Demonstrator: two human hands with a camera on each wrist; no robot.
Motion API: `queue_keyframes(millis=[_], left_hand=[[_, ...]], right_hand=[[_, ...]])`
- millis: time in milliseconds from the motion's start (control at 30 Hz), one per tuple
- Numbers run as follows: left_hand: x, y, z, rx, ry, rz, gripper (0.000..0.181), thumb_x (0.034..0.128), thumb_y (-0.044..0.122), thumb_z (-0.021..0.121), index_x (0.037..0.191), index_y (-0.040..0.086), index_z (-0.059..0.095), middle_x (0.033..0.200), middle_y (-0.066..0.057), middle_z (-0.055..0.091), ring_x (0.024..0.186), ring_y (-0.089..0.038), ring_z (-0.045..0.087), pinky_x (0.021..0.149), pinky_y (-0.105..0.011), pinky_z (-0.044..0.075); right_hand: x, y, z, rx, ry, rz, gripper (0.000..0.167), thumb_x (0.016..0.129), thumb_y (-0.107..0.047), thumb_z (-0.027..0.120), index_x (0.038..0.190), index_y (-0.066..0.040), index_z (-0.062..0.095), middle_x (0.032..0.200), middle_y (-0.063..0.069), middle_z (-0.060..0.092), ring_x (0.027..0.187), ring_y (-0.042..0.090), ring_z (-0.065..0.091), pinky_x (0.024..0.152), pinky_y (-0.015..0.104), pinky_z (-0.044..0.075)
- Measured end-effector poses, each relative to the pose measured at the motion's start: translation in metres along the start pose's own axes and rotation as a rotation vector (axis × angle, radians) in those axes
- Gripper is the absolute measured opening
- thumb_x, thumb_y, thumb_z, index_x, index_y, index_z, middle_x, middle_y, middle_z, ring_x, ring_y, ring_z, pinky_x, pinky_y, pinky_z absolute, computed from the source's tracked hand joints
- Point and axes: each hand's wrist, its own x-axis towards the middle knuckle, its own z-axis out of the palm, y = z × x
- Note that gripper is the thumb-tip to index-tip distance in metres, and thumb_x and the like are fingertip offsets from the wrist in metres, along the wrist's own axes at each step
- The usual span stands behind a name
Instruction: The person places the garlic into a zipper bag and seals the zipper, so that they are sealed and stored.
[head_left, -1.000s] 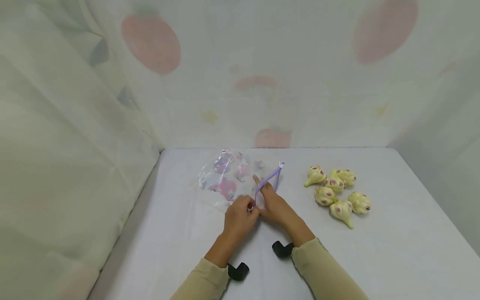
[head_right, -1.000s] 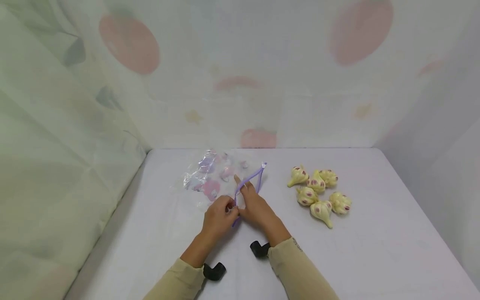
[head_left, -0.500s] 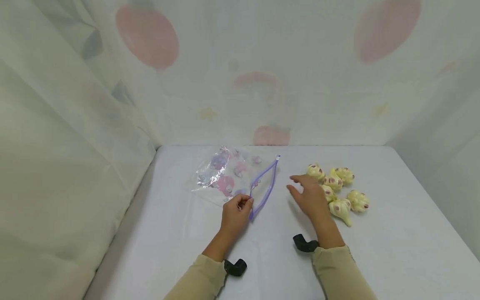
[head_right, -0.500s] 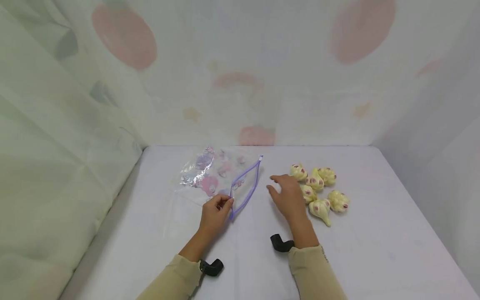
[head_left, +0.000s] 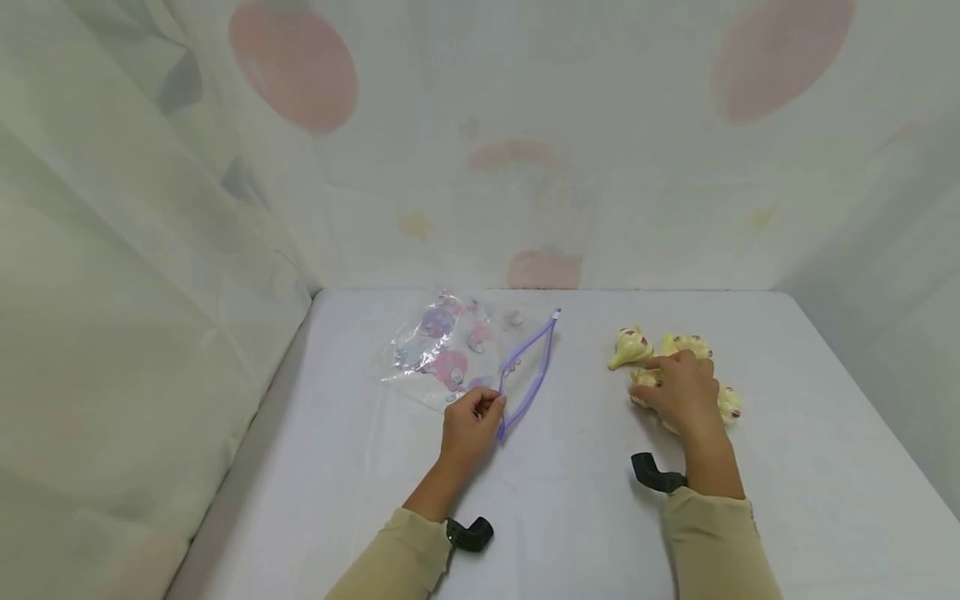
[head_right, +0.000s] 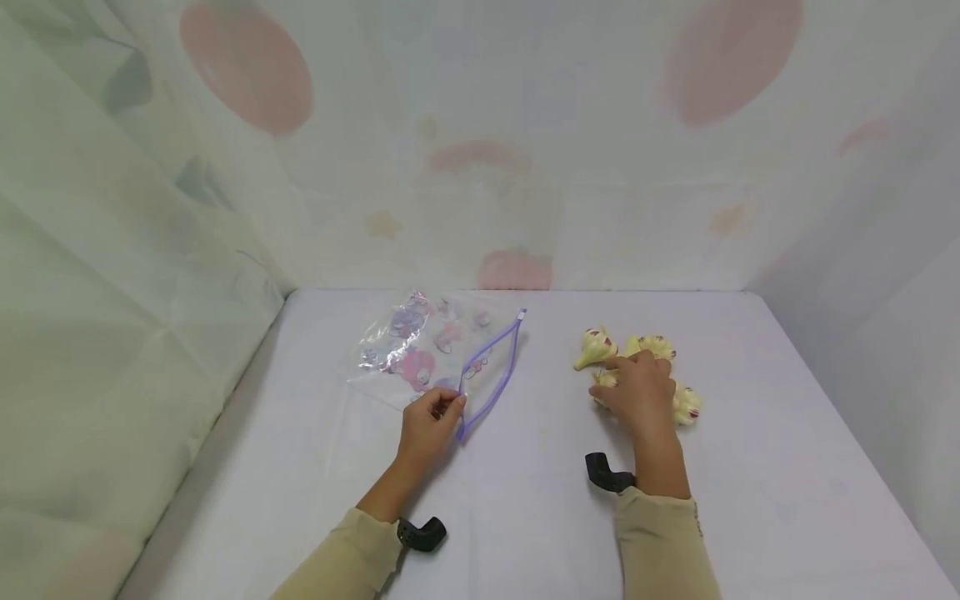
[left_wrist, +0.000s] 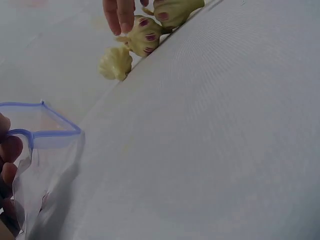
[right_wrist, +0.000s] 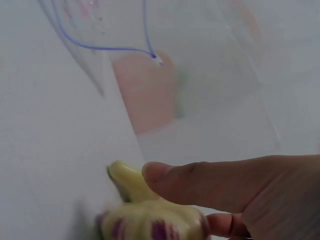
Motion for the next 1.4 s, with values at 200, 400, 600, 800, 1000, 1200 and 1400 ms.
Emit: queue_keyframes(millis=[200, 400, 600, 800, 1000, 1200, 1400], left_hand=[[0.000, -0.001, 0.001, 0.005, -0.005, -0.013, 0.006, 0.0877, 0.012, 0.073, 0.083, 0.008, 0.071, 0.068, 0.002, 0.064, 0.061, -0.005, 0.053, 0.055, -0.020, 0.046], [-0.003, -0.002, 0.002, 0.012, -0.009, -0.034, 0.007, 0.0876, 0.014, 0.074, 0.082, 0.010, 0.071, 0.067, 0.003, 0.063, 0.060, -0.005, 0.052, 0.054, -0.019, 0.045], [-0.005, -0.001, 0.002, 0.008, -0.030, -0.054, 0.008, 0.0886, 0.016, 0.073, 0.083, 0.011, 0.071, 0.067, 0.004, 0.062, 0.060, -0.007, 0.053, 0.054, -0.019, 0.044], [-0.004, -0.003, 0.004, -0.006, -0.023, -0.032, 0.006, 0.0878, 0.013, 0.073, 0.083, 0.010, 0.071, 0.068, 0.004, 0.063, 0.060, -0.007, 0.053, 0.054, -0.019, 0.045], [-0.003, -0.004, 0.005, -0.008, -0.018, -0.014, 0.007, 0.0882, 0.014, 0.073, 0.083, 0.010, 0.071, 0.068, 0.004, 0.064, 0.060, -0.006, 0.053, 0.054, -0.019, 0.045], [-0.003, -0.004, 0.007, -0.001, -0.017, -0.023, 0.007, 0.0879, 0.015, 0.074, 0.083, 0.011, 0.071, 0.068, 0.004, 0.063, 0.060, -0.007, 0.052, 0.054, -0.018, 0.044], [-0.003, -0.003, 0.006, -0.004, -0.021, -0.032, 0.007, 0.0884, 0.016, 0.073, 0.084, 0.011, 0.070, 0.068, 0.004, 0.062, 0.061, -0.006, 0.052, 0.054, -0.020, 0.045]], right_hand=[[0.004, -0.005, 0.013, -0.034, 0.017, 0.003, 0.046, 0.081, -0.031, 0.078, 0.117, -0.004, 0.069, 0.120, 0.028, 0.050, 0.112, 0.051, 0.040, 0.085, 0.064, 0.038], [0.004, -0.003, 0.023, -0.041, 0.068, -0.012, 0.034, 0.081, -0.022, 0.078, 0.109, -0.004, 0.072, 0.117, 0.027, 0.051, 0.109, 0.048, 0.042, 0.082, 0.059, 0.041], [0.004, 0.001, 0.032, -0.040, 0.132, -0.076, 0.020, 0.079, -0.012, 0.077, 0.097, -0.003, 0.075, 0.108, 0.025, 0.057, 0.099, 0.045, 0.048, 0.078, 0.052, 0.042], [0.008, -0.001, 0.039, 0.062, 0.300, -0.218, 0.009, 0.074, -0.004, 0.079, 0.082, 0.000, 0.076, 0.097, 0.022, 0.062, 0.091, 0.045, 0.053, 0.081, 0.052, 0.039], [0.009, -0.012, 0.043, 0.255, 0.309, -0.307, 0.011, 0.078, -0.010, 0.081, 0.085, -0.002, 0.076, 0.102, 0.016, 0.065, 0.097, 0.037, 0.056, 0.085, 0.048, 0.040], [0.008, -0.022, 0.045, 0.407, 0.141, -0.219, 0.022, 0.088, -0.026, 0.074, 0.098, -0.007, 0.076, 0.115, 0.010, 0.065, 0.103, 0.028, 0.057, 0.079, 0.037, 0.047], [0.009, -0.024, 0.049, 0.469, 0.119, -0.185, 0.032, 0.088, -0.031, 0.073, 0.110, -0.007, 0.073, 0.119, 0.011, 0.065, 0.103, 0.024, 0.058, 0.080, 0.034, 0.049]])
